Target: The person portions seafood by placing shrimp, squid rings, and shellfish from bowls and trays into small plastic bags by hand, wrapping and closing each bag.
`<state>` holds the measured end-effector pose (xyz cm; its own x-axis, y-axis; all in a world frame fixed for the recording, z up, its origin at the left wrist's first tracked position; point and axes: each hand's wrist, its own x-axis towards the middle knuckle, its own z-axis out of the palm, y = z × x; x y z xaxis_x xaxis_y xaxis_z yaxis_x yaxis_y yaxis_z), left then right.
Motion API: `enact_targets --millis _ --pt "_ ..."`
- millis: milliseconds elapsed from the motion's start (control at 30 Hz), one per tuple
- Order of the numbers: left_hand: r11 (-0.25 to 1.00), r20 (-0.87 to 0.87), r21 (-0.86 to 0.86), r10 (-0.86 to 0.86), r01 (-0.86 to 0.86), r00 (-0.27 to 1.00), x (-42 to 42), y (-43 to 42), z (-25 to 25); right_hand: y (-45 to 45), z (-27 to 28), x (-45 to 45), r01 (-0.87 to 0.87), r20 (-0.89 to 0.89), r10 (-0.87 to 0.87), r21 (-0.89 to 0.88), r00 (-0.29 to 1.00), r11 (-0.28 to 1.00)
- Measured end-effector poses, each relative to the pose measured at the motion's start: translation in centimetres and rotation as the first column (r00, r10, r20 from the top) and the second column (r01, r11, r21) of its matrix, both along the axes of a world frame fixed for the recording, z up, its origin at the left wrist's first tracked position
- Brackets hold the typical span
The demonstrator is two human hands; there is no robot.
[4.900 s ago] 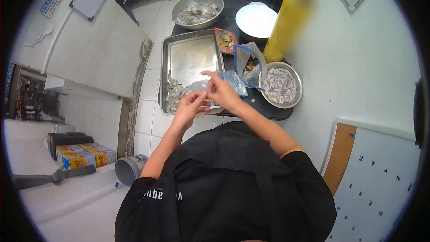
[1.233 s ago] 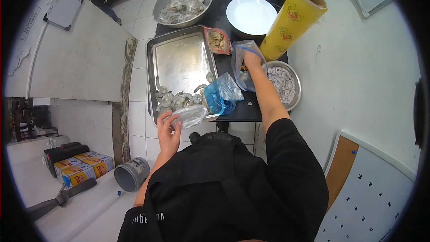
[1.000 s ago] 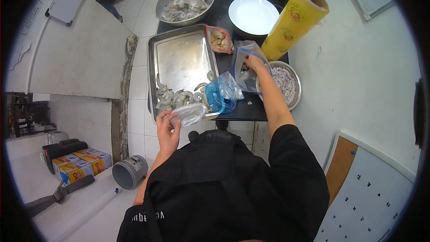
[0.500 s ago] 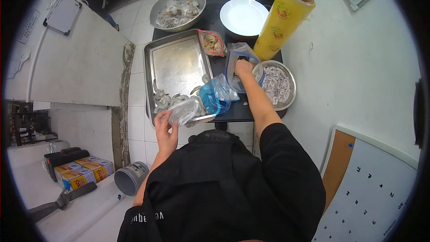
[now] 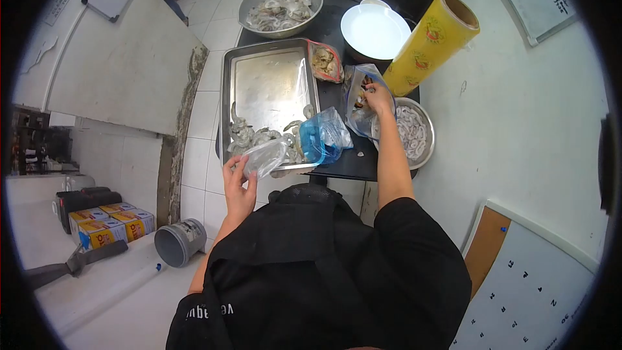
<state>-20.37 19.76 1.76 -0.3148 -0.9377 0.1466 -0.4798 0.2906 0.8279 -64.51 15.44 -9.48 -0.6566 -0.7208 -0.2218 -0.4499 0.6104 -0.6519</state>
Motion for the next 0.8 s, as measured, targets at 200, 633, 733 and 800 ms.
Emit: enact_targets --millis 200,633,733,800 --pt "1.000 -0.012 0.030 -0.007 0.008 1.000 0.0 0.2 -0.6 0.2 -2.3 -1.3 0.038 -0.009 -0.039 -0.037 0.999 0.999" --pt "0.991 0.014 -0.109 -0.077 0.078 0.997 -2.0 -3.6 -1.0 4.7 5.9 4.8 0.467 0.948 0.319 -0.274 -0.018 0.841" --pt "0.996 -0.015 -0.079 -0.047 0.046 0.999 -3.1 -4.3 -1.3 4.7 7.8 7.4 0.258 0.942 0.286 -0.324 0.174 0.910" --pt "0.996 0.025 -0.030 -0.088 0.088 0.996 -4.0 -5.3 -1.8 3.4 7.6 10.2 0.171 0.937 0.236 -0.285 0.259 0.943"
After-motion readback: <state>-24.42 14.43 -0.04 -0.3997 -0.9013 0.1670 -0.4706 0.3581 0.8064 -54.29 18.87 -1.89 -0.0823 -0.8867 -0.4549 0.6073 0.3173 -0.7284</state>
